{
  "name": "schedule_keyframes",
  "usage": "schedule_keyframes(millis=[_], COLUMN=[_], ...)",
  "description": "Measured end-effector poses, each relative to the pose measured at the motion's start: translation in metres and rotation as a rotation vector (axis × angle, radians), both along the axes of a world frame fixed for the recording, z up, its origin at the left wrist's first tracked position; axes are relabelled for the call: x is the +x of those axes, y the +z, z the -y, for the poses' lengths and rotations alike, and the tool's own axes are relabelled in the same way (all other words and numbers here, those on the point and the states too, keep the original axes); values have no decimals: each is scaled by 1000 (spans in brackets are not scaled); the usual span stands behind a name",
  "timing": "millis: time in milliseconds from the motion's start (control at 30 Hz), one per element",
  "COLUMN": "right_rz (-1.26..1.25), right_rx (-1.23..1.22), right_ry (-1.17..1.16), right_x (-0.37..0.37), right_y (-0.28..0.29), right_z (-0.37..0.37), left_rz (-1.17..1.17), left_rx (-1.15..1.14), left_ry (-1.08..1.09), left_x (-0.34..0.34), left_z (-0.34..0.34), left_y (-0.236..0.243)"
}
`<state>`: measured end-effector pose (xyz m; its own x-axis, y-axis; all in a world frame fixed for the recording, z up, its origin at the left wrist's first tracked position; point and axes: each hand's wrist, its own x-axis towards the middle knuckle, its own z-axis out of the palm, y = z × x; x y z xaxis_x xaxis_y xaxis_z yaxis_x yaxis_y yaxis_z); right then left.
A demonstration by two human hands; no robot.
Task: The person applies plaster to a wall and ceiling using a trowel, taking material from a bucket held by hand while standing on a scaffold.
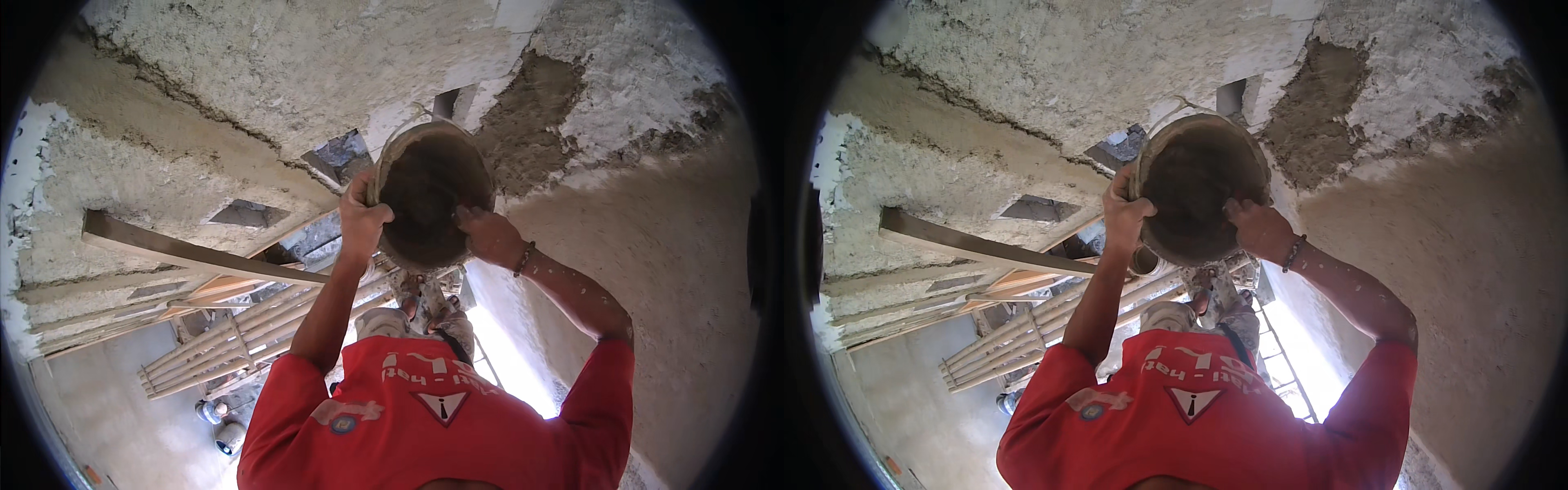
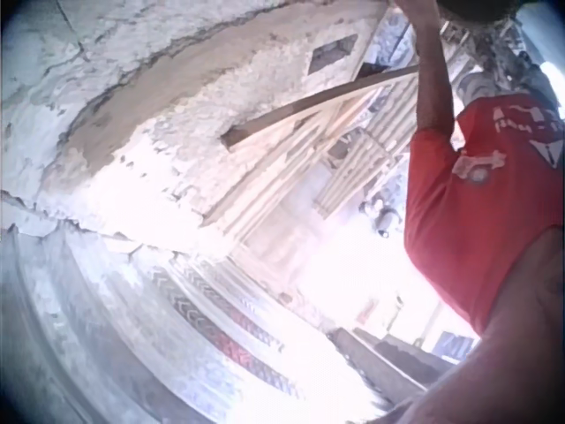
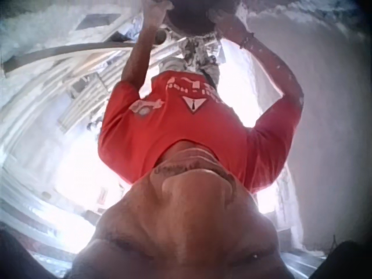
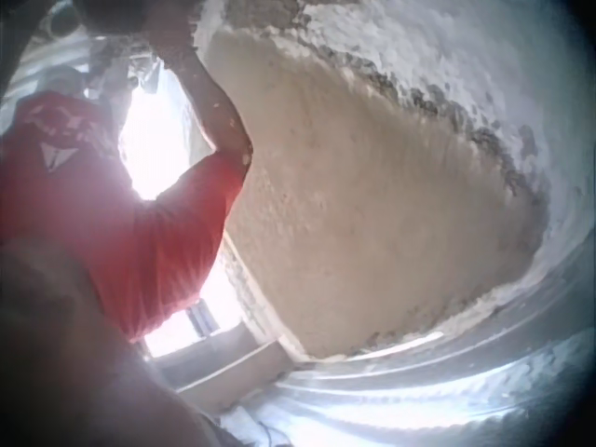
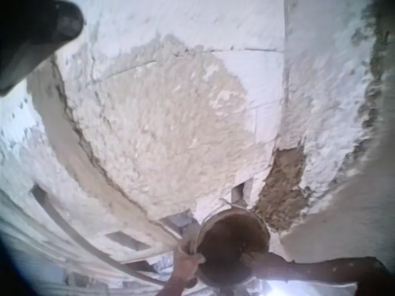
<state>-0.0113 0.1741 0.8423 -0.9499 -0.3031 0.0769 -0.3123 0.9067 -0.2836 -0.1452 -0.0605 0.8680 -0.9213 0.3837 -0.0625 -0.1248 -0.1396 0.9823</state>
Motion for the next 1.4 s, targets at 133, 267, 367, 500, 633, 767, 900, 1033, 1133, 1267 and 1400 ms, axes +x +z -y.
schedule_keyframes(millis=[133, 267, 367, 500, 633, 767, 900, 1033, 1133, 1267, 1400], right_rz=[311, 123, 18, 233, 378, 497, 165, 11, 66, -184, -26], right_rx=[197, 323, 376, 275, 22, -217, 58, 234, 463, 518, 466], right_ry=[18, -126, -172, -16, -146, -337, -170, 72, 57, -59, -11], right_x=[12, -1, -2, 23, 18, -18, -13, 22, 23, 11, 24], right_y=[46, 80, 72, 68, 63, 92, 65, 45, 81, 133, 81], right_z=[11, -6, 0, 14, -8, -5, 30, 45, 24, 22, 35], left_rz=[-12, -53, -76, 2, -60, -190, -158, -187, -121, -208, -150], left_rx=[34, 2, 12, 64, 22, -38, -19, -29, -97, -107, -87], left_ry=[-76, -99, -129, -104, -28, -35, -91, -157, -227, -216, -197], left_x=[-11, -10, -8, -14, -9, 2, -2, -18, -21, -9, -5], left_z=[-1, -2, -11, -8, -7, -16, -22, -20, -15, -29, -41], left_y=[14, 14, 20, 18, 18, -2, 17, 34, 39, 41, 35])
